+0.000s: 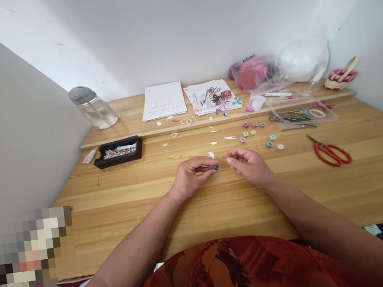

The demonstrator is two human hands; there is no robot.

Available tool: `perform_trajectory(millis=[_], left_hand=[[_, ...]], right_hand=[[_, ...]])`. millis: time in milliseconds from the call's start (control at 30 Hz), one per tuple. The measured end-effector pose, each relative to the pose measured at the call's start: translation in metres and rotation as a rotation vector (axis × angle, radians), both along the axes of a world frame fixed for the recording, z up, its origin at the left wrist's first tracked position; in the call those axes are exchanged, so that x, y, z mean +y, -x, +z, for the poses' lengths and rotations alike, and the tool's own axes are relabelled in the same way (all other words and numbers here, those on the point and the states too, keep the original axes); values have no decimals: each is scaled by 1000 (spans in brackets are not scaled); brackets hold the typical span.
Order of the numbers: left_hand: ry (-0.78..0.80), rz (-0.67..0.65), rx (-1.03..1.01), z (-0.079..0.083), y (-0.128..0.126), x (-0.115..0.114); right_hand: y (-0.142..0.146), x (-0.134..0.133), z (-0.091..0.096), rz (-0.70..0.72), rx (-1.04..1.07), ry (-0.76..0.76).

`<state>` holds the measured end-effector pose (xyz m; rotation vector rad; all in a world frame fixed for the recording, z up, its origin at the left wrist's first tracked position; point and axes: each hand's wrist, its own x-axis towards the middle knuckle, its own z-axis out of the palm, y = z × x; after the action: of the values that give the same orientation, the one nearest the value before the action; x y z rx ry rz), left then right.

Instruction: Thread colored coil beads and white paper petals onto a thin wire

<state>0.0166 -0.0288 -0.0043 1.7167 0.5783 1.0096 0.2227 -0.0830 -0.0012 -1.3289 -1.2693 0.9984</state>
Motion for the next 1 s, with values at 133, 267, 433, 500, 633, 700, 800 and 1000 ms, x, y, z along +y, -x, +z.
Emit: perform_trajectory(millis=[133, 267, 433, 500, 633, 700, 800, 1000], left_hand=[[76, -4, -9, -1, -1, 0], [49, 10, -28, 1, -1, -2], [-197, 47, 41, 3, -1, -6], [-296, 71, 91, 2, 0, -7], [-423, 85, 106, 2, -1, -5], [-470, 65, 128, 4, -1, -4], [-522, 76, 167, 8, 0, -3], [-459, 255, 166, 14, 10, -2]], right_hand=[[3, -2, 5, 26, 40, 31], [12, -6, 10, 144, 103, 71], [20, -7, 9, 196, 265, 145], [21, -7, 7, 184, 291, 174], [22, -6, 3, 172, 306, 179], [23, -6, 1, 172, 310, 159], [24, -5, 0, 169, 299, 142], [24, -3, -4, 88, 318, 116]])
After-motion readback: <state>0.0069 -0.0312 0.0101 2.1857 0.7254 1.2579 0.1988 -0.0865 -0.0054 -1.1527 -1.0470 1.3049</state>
